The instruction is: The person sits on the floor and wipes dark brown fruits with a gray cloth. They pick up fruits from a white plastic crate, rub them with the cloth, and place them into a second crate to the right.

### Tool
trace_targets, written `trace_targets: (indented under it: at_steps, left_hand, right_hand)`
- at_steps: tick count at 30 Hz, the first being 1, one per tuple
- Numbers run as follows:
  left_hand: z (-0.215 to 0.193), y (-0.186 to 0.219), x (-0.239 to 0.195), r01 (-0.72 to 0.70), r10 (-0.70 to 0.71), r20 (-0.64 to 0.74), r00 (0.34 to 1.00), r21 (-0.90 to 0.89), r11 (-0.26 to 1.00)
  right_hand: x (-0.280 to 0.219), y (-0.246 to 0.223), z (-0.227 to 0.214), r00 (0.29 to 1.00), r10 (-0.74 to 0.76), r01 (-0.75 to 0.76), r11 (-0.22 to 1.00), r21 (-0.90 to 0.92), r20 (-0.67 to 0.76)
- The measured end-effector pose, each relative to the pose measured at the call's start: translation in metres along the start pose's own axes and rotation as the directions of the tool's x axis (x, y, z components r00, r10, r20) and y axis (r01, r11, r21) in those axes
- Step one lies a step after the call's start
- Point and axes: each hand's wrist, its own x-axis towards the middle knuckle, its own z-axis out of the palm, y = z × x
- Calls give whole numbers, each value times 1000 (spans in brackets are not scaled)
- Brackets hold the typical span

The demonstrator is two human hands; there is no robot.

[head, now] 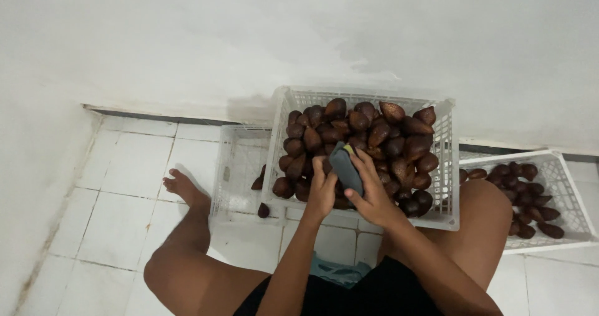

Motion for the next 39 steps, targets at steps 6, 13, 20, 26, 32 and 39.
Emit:
trace_targets:
  at_steps: [6,13,20,26,32,39]
  left_hand:
    - [1,-12,-7,-24,17,95,995,81,996]
    - [-1,11,-10,-213,196,91,976,235,948]
    - [-5,4,-8,-119,119,31,992,4,993]
    - [-8,-18,-5,6,-23,-64,998,-255,967]
    - [-14,-36,-7,34,-25,36,999,-268,963]
    - [-14,-19,-7,15,7,82,997,-271,962]
  right_hand:
    - [4,18,6,978,-74,45,988,-150,-195]
    - [11,33,2,886,184,-223,974,-42,-426]
    - [11,55,-13,835,246,-318,946,-67,-493]
    - [10,43,-10,819,294,-290,953,87,-493]
    - [7,45,6,948,80,-56,995,85,-307]
    - [10,50,-4,881,148,-181,983,-30,-448]
